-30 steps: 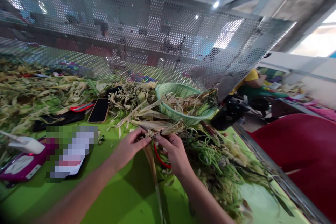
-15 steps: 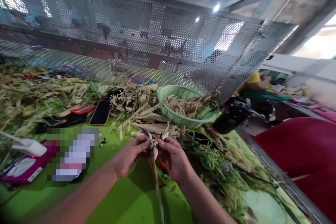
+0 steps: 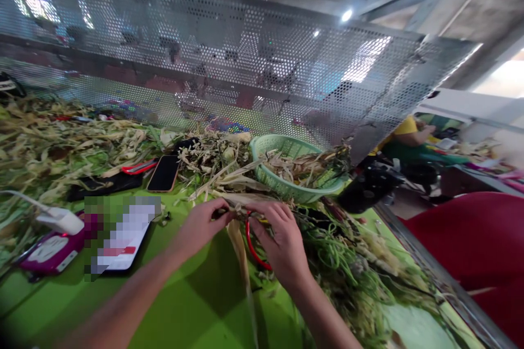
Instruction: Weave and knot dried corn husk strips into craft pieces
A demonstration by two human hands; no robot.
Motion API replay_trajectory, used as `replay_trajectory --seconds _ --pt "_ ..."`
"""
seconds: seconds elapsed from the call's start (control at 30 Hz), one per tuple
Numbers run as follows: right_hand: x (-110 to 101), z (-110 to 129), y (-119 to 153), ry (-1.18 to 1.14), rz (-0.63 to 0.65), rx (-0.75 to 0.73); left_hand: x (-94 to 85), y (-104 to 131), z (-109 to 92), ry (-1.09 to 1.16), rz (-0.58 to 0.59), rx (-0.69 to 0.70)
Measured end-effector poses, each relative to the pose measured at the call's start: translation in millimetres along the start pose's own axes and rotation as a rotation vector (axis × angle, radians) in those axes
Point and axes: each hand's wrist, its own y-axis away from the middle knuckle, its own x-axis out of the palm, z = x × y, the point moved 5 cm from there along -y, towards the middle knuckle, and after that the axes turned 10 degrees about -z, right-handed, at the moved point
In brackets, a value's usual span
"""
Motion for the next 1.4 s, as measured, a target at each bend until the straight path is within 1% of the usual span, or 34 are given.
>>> replay_trajectory --seconds 0.03,0.07,0.17,0.23,0.33,0.4,0.47,0.5,0.57,0.67,0.77,0.83,0.93,1.03,1.1,1.2,1.33,1.4 --pt "1 -1 -1 0.051 0.036 -0.045 0.3 1 -3 0.012 0.009 0.024" --pt "4 -3 -2 0.081 0.073 -0.059 0.5 2 -4 0.029 0.013 0.036" --pt "11 -15 0 0.082 0.115 0.000 2.4 2 -3 0.102 0.012 -0.012" --pt "16 -22 3 0.047 0.110 0.064 7.6 3 3 0.242 0.025 -0.108" --pt "22 -26 8 -0.009 0.111 0.138 21.6 6 14 0.630 0.047 -0.330" --pt "24 -24 11 -0.027 0.116 0.155 29.9 9 20 0.847 0.026 -0.478" --pt "25 -19 12 -0.035 0.102 0.159 34.0 11 22 0.931 0.008 -0.567" --pt "25 -17 12 -0.042 0.082 0.160 34.1 12 22 0.933 0.004 -0.582" --pt "23 -14 12 -0.073 0.027 0.173 31.6 12 19 0.901 0.007 -0.566" --pt "21 -14 13 -0.150 -0.019 0.247 25.7 12 12 0.818 0.004 -0.497" --pt "20 -17 13 -0.194 -0.044 0.316 25.3 12 8 0.713 0.043 -0.406" --pt "19 -17 13 -0.202 -0.070 0.329 26.4 12 7 0.638 0.051 -0.328" --pt "21 -16 13 -0.253 -0.051 0.351 27.3 10 9 0.577 0.035 -0.258" --pt "27 -17 16 -0.370 0.010 0.458 27.8 8 10 0.581 0.052 -0.255" --pt "30 -18 18 -0.421 0.025 0.507 26.0 8 10 0.562 0.040 -0.261" --pt "31 -18 18 -0.419 0.018 0.480 23.0 10 9 0.522 0.015 -0.263" --pt "30 -14 18 -0.338 0.035 0.415 22.1 11 8 0.487 0.020 -0.235" --pt "26 -12 17 -0.300 0.017 0.380 21.8 10 10 0.496 0.011 -0.238"
